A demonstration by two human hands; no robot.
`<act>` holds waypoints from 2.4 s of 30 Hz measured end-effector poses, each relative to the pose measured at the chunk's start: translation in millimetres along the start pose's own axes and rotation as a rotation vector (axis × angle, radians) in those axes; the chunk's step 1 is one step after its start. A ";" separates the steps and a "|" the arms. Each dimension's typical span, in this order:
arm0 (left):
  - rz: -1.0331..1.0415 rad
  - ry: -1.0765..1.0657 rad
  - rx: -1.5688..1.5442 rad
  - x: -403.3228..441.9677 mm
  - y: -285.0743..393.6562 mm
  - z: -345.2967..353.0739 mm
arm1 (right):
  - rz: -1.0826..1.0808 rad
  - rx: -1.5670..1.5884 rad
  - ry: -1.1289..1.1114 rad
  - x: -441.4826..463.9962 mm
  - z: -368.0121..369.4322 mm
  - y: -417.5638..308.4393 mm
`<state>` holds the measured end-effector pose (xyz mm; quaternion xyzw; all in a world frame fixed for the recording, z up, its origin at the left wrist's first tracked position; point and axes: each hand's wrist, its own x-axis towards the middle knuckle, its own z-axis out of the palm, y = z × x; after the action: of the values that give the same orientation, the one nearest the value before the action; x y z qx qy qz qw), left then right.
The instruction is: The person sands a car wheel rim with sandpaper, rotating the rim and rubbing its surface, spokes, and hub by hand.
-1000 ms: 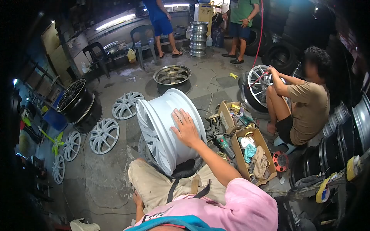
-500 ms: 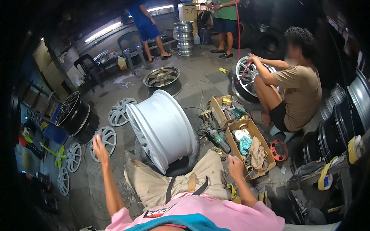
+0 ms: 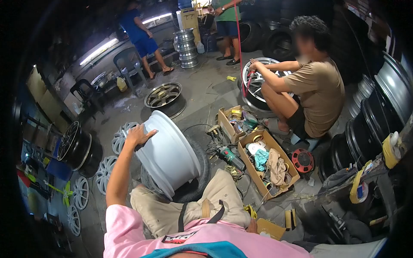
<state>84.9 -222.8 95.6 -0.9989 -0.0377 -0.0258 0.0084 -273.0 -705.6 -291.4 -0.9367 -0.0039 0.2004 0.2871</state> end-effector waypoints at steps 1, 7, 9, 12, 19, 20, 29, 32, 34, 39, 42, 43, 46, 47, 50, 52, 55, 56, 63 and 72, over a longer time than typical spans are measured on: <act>-0.032 -0.068 0.067 0.3 3.3 1.9 | -0.003 0.005 -0.008 1.5 -0.4 -0.4; -0.052 -0.032 0.074 -5.5 12.4 7.1 | -0.007 0.011 -0.048 10.1 -0.7 2.8; -0.062 -0.054 0.077 -5.0 16.9 5.8 | -0.007 0.015 -0.049 10.0 -3.0 3.9; -0.057 -0.032 0.077 -5.3 13.6 11.2 | -0.004 0.013 -0.062 7.6 -1.6 6.3; -0.058 -0.058 0.054 -2.4 15.4 6.0 | 0.006 0.013 -0.062 -0.8 1.7 12.6; -0.061 -0.061 0.048 -1.8 16.3 4.5 | 0.008 0.013 -0.058 -2.3 2.9 14.1; -0.058 -0.018 0.024 -4.8 14.9 12.6 | 0.039 0.005 -0.047 -18.8 11.1 22.8; -0.064 -0.045 0.023 -4.8 17.9 4.5 | 0.045 0.000 -0.046 -23.3 12.2 23.8; -0.053 -0.047 0.015 -0.2 19.1 6.2 | 0.055 0.003 -0.044 -25.4 13.3 22.5; -0.067 -0.033 0.026 4.9 13.0 15.5 | 0.063 -0.003 -0.041 -27.3 14.5 19.9; -0.070 -0.064 0.024 3.9 14.1 10.6 | 0.062 -0.014 -0.040 -25.1 13.0 18.3; -0.078 -0.062 0.020 5.6 12.6 13.0 | 0.063 -0.018 -0.039 -24.7 12.2 18.3; -0.073 -0.044 0.022 7.0 13.6 15.7 | 0.065 -0.019 -0.032 -25.6 12.8 16.5; -0.080 -0.049 0.018 7.0 14.5 14.6 | 0.063 -0.019 -0.024 -25.1 12.4 16.1; -0.069 -0.030 0.015 12.3 7.9 15.3 | 0.053 -0.028 0.003 -26.3 13.0 16.9; -0.049 0.016 0.030 13.5 6.2 26.4 | 0.046 -0.031 0.017 -36.8 14.1 20.2; -0.050 0.018 0.076 17.3 5.2 30.8 | 0.071 -0.036 -0.014 -62.7 16.5 22.7; -0.051 -0.011 0.064 19.6 4.9 28.7 | 0.075 -0.036 -0.017 -61.9 14.7 17.7; -0.040 -0.120 0.057 26.7 4.5 24.3 | 0.111 -0.014 -0.045 -51.4 13.1 7.0; 0.079 -0.058 0.071 26.7 8.3 31.5 | 0.114 -0.010 -0.046 -29.1 12.1 -3.3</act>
<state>113.7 -228.5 65.4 -0.9990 0.0007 0.0046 0.0439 -304.0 -699.9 -287.9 -0.9319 0.0416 0.2379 0.2705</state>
